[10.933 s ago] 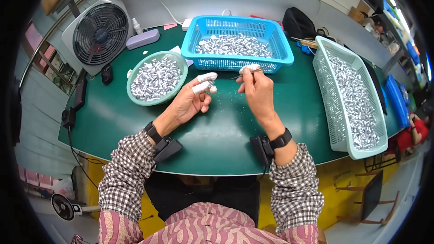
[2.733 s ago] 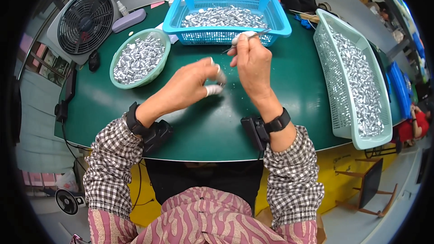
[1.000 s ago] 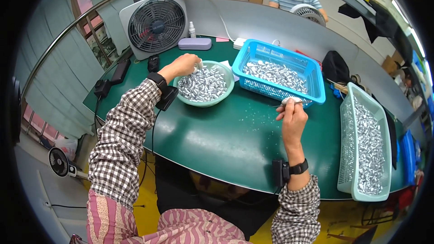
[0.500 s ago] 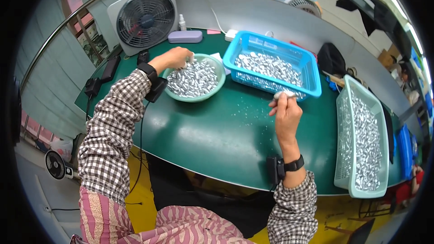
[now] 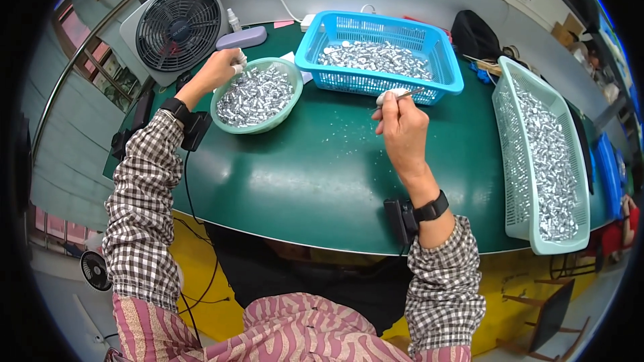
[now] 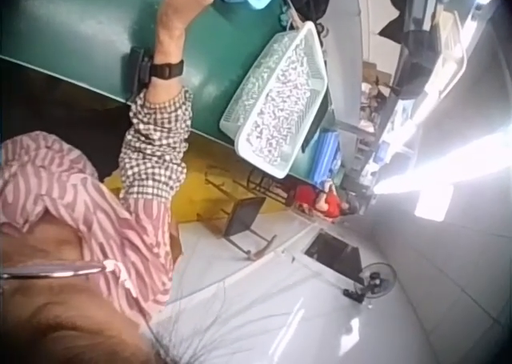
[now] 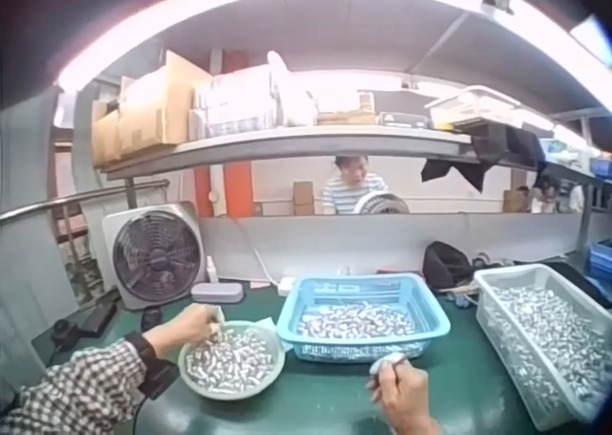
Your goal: The person picks up a metal part from a green bowl, scrapes it with a metal tool, and places it into a blue basket. They then wipe the work surface with a white cloth before continuing to scrape more parts.
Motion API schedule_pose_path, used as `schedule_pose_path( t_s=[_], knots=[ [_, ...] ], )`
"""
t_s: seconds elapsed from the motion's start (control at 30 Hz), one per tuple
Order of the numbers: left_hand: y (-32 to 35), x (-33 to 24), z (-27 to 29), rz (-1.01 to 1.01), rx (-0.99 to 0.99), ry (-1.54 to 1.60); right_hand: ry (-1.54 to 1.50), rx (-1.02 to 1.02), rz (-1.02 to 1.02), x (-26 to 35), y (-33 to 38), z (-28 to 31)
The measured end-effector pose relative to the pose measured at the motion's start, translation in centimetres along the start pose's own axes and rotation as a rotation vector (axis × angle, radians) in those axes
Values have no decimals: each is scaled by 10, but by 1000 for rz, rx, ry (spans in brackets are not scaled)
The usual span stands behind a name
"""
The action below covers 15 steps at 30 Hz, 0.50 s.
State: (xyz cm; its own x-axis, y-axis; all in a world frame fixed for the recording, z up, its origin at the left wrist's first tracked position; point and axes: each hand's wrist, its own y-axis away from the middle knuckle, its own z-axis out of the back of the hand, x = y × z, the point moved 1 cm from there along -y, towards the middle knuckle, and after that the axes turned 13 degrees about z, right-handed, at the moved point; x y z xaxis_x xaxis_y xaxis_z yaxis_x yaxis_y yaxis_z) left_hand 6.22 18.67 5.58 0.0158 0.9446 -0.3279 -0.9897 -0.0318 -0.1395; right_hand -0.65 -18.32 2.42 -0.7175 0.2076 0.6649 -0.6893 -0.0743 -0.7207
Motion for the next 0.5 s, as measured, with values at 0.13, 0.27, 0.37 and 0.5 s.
schedule_pose_path(
  t_s=[0.13, 0.27, 0.37, 0.5],
  knots=[
    [6, 0, 14, -21, 19, -43, 20, 10, -4, 3, 1, 0],
    [2, -12, 20, 26, 5, 57, 29, 13, 16, -3, 4, 2],
    [-5, -14, 16, -5, 245, 24, 30, 15, 22, -3, 3, 3],
    [-6, -20, 3, -22, 309, 45, 43, 23, 8, -1, 3, 2]
  ],
)
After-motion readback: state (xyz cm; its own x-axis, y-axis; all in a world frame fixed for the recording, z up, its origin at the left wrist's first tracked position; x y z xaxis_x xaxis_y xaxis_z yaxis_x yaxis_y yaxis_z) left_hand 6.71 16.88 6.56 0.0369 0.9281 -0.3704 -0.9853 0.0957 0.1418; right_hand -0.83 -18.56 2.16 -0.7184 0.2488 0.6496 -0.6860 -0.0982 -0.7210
